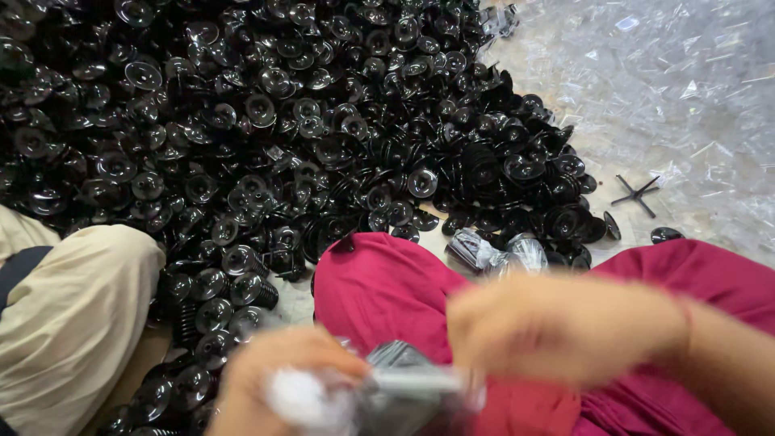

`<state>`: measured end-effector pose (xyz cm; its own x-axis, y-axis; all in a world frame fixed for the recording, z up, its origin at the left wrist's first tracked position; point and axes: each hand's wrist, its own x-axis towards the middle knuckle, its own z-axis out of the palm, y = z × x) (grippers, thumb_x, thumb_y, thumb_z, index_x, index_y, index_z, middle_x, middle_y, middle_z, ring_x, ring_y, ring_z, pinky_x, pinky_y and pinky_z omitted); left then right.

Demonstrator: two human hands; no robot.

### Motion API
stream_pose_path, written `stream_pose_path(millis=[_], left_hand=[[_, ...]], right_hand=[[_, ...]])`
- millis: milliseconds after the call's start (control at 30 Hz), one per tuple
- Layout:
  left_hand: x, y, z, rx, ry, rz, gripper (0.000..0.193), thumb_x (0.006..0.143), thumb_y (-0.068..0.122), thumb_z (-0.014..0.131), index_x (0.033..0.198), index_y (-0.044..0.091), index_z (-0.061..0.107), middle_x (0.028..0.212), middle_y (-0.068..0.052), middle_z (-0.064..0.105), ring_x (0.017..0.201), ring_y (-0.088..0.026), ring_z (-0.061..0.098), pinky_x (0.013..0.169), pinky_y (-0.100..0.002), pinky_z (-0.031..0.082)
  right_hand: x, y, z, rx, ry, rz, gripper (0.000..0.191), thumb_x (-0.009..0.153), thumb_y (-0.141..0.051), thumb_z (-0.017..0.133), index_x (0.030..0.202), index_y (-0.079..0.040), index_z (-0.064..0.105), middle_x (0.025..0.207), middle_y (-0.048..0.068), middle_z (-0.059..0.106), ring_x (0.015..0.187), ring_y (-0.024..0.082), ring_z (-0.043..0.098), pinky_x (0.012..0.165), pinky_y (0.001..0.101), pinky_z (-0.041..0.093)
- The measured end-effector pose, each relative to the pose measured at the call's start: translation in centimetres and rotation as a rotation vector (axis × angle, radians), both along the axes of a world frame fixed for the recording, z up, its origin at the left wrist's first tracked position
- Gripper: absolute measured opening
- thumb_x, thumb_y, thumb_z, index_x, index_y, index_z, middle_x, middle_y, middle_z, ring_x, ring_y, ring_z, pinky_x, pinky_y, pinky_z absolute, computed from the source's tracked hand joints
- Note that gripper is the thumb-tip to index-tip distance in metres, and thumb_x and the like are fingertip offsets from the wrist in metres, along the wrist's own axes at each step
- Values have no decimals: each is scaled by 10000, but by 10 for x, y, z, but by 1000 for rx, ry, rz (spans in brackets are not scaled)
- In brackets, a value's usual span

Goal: The person sits on the floor among a large pile of black plastic parts and wraps each part in a clear plastic bag by hand, twisting the bag closed and setting the wrapped part aside, repeating this for successive parts.

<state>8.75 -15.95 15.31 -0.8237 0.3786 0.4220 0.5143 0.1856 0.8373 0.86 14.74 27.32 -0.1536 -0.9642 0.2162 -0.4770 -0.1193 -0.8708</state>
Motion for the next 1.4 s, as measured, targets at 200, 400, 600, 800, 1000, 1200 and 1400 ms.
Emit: stream_pose_path(millis=[200, 400, 600, 800, 1000, 1200, 1400], left_hand=[[-71, 32, -44, 356, -559, 539, 112, 909, 18, 615, 902, -1, 725, 735, -26, 674, 668, -155, 592, 592, -307, 460], [-17, 50, -60, -266, 51, 636, 292, 720, -29, 575, 978, 12, 708, 1002, -127, 720, 837, -312, 703, 719, -349, 536], [-7, 61, -34, -90, -166, 433, 111, 848, 139, 749, 861, 29, 751, 924, -60, 798, 732, -191, 730, 631, -288, 558], [-8, 63, -63, 377, -966, 358, 241, 901, 199, 706, 975, 20, 849, 751, -4, 775, 514, -30, 498, 473, -214, 373], [12, 53, -92, 707, -1169, 254, 319, 949, 250, 705, 1051, -31, 817, 599, 34, 612, 461, -26, 443, 448, -203, 363], [24, 44, -98, 1072, -1388, 189, 179, 954, 198, 644, 1074, 69, 674, 786, -5, 687, 440, -41, 451, 411, -241, 396], [29, 48, -102, 1311, -1417, 53, 193, 990, 223, 605, 1091, 64, 643, 878, -2, 705, 461, -53, 471, 426, -252, 427]], right_hand=[[-48, -26, -82, 133, 331, -848, 133, 888, -114, 642, 933, -70, 759, 807, 70, 676, 707, 218, 691, 643, 339, 550], [-11, -21, -130, 205, 574, -859, 88, 845, -163, 701, 892, -99, 740, 830, 99, 643, 731, 330, 666, 621, 429, 532], [23, -40, -109, 123, 693, -762, 51, 865, -137, 686, 892, -93, 683, 836, 90, 630, 714, 306, 664, 593, 417, 519], [34, -36, -129, 44, 571, -829, 139, 847, -81, 675, 984, -65, 692, 870, 85, 658, 721, 301, 683, 588, 396, 544], [40, -34, -131, 64, 452, -870, 84, 878, -88, 687, 958, -80, 710, 839, 85, 683, 712, 305, 695, 587, 388, 549], [55, -32, -126, 41, 572, -879, 117, 855, -75, 701, 972, -74, 712, 847, 72, 697, 680, 285, 691, 571, 388, 538], [61, -33, -121, -45, 714, -761, 203, 797, -59, 713, 998, -46, 694, 877, 64, 694, 679, 262, 694, 570, 378, 536]])
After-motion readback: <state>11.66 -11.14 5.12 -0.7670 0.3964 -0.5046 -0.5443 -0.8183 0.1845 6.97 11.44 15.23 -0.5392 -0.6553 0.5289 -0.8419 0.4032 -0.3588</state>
